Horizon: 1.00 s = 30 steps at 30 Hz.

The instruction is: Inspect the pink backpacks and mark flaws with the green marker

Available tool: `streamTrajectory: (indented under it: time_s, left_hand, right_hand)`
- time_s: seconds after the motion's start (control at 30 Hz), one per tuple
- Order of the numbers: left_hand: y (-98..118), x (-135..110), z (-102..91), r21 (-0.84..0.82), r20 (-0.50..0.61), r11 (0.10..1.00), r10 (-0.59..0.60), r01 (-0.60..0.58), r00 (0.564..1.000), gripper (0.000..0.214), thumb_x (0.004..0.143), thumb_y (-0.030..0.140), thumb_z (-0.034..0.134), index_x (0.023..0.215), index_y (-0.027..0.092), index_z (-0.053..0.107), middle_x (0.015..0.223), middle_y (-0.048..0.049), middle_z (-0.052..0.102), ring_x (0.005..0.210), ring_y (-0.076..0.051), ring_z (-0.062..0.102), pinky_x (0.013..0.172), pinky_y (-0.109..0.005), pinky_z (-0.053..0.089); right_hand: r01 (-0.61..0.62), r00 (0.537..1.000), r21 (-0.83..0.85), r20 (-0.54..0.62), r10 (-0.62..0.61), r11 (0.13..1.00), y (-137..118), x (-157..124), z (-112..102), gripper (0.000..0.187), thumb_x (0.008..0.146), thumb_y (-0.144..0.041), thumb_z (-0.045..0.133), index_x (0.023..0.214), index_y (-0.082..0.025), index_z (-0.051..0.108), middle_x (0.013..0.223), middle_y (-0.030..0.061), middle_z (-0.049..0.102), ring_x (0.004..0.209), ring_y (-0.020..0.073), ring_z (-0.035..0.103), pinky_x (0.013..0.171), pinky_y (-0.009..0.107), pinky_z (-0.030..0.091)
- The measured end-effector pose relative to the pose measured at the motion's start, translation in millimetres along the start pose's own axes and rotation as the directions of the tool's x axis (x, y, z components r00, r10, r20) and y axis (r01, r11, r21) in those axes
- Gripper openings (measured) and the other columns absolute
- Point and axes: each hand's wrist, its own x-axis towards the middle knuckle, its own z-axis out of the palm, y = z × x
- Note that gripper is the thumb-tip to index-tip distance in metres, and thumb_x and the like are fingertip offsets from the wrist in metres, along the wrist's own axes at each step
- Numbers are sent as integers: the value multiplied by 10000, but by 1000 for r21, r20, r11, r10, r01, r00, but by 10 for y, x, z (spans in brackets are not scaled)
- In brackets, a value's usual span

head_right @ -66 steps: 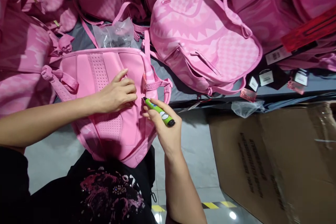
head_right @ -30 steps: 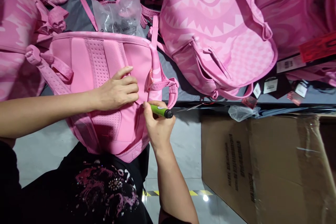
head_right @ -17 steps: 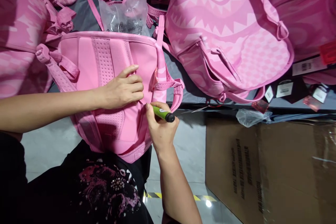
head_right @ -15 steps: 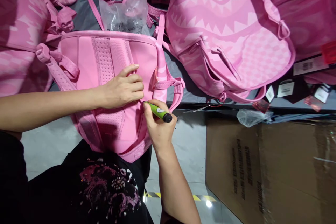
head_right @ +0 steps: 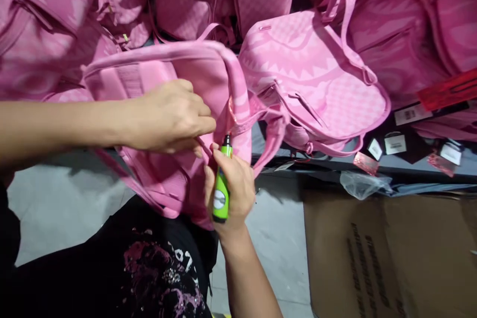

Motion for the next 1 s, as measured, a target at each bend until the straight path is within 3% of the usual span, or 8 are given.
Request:
streamTrajectory:
  time_s: [0.1, 0.17, 0.3, 0.4, 0.53, 0.67, 0.8, 1.0]
  left_hand:
    - [309, -258, -426, -70, -69, 992, -105, 100, 992, 252, 947, 406, 506, 938, 212, 666, 724, -8, 640, 719, -195, 649, 731, -376, 467]
    - [409, -369, -443, -103, -91, 979, -185, 175, 979, 310, 946, 478, 538, 957, 199, 671, 695, -10, 631, 658, -189, 626, 656, -348, 445]
    - [308, -421, 90, -230, 65, 890, -390, 394, 918, 318, 902, 485, 648, 846, 173, 677, 684, -16, 667, 588, -158, 586, 522, -286, 346]
    - [105, -376, 408, -239, -3, 913, -340, 330, 940, 174, 953, 293, 570, 916, 171, 689, 901, -57, 734, 812, -185, 662, 668, -297, 456]
    - [-193, -268, 418, -100, -296, 950, -311, 295, 903, 331, 951, 279, 553, 1275, 235, 598, 1335, -93, 621, 1231, -276, 548, 981, -451, 438]
    - [-511, -61, 558, 6, -67, 952, -305, 306, 950, 652, 798, 398, 754, 1375, 190, 535, 1181, -113, 679, 1115, -296, 595, 901, -398, 461]
    - [-624, 57, 809, 79, 28, 931, -358, 355, 933, 444, 779, 398, 757, 1153, 176, 663, 1011, -95, 702, 973, -285, 629, 814, -369, 455]
    - [-492, -56, 816, 117, 38, 967, -232, 227, 972, 777, 859, 519, 641, 1490, 144, 385, 1402, -185, 556, 1261, -357, 527, 1020, -475, 390]
  right_hand:
    - [94, 995, -31, 40, -93, 995, -222, 99, -244, 473, 862, -174, 697, 1273, -382, 585, 1078, 21, 750, 992, 261, 714, 895, 478, 561]
    - [135, 989, -70, 75, -130, 988, -233, 153, -301, 432, 852, -204, 718, 1224, -388, 601, 1036, 10, 743, 967, 252, 711, 887, 459, 552]
    - [219, 952, -23, 224, -209, 975, 109, 171, -27, 213, 920, -231, 620, 1120, -306, 630, 962, 28, 735, 874, 213, 696, 807, 394, 546]
    - [167, 954, 39, 247, -171, 985, 424, 142, 261, 145, 933, -229, 590, 1069, -260, 628, 966, 54, 729, 873, 215, 679, 782, 382, 545]
    - [104, 970, 35, 217, -109, 994, 554, 120, 456, 150, 914, -247, 612, 1063, -256, 629, 979, 61, 723, 885, 226, 670, 817, 404, 534]
    - [22, 974, 86, 223, -41, 996, 453, 92, 520, 146, 912, -248, 599, 1057, -258, 620, 983, 53, 709, 923, 234, 658, 847, 409, 518]
    - [47, 960, 102, 271, -73, 994, 342, 2, 506, 63, 901, -218, 603, 950, -254, 617, 834, 21, 656, 819, 212, 631, 796, 383, 482]
    - [45, 944, 124, 318, -83, 991, 462, 20, 481, 135, 928, -296, 624, 1052, -244, 610, 931, 47, 690, 865, 225, 645, 783, 384, 487]
